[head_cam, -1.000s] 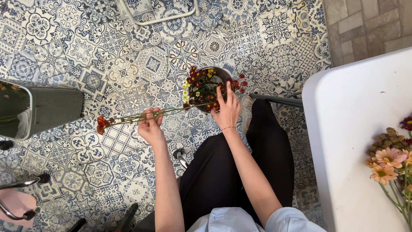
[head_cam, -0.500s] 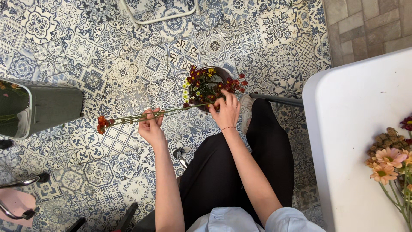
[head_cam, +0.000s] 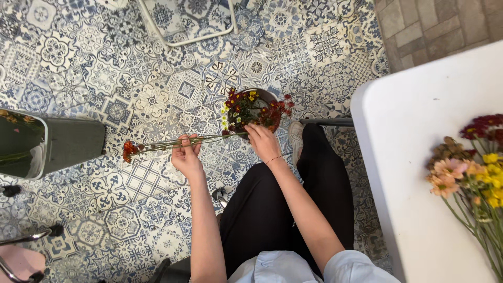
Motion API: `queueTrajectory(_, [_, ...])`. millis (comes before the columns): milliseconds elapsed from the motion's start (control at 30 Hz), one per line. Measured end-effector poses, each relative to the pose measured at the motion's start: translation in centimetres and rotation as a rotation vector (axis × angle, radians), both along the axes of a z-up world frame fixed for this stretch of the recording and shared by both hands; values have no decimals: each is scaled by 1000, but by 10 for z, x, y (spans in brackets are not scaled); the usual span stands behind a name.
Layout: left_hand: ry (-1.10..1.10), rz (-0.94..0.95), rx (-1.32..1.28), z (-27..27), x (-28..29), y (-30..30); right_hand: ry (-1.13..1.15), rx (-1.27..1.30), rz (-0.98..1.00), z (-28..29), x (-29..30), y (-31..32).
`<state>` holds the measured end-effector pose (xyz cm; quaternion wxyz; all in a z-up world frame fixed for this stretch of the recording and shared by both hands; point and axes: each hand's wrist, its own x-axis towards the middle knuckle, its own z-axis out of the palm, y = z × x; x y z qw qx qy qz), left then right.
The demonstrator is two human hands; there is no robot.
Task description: The person selects stems of yellow and maroon flowers from a vase and arranges them into a bunch on a table, then uses a cloth to wipe small bits of plant matter off the table surface.
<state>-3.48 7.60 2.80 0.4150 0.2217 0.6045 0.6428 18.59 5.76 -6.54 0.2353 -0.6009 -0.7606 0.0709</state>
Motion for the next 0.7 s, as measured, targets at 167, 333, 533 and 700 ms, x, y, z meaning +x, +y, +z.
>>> queueTrajectory(167, [-50, -23, 7, 22, 0, -8, 189, -55, -20, 23, 4, -22])
queueTrajectory(333, [-30, -57, 45, 101, 30, -18, 26, 102, -110, 94, 25, -51])
queueTrajectory(533, [-165, -211, 267, 203, 126, -57, 79, 273, -317, 241, 97, -144])
queueTrajectory(700, [-330, -526, 366, 286, 230, -137, -20, 370, -568, 303, 176, -260])
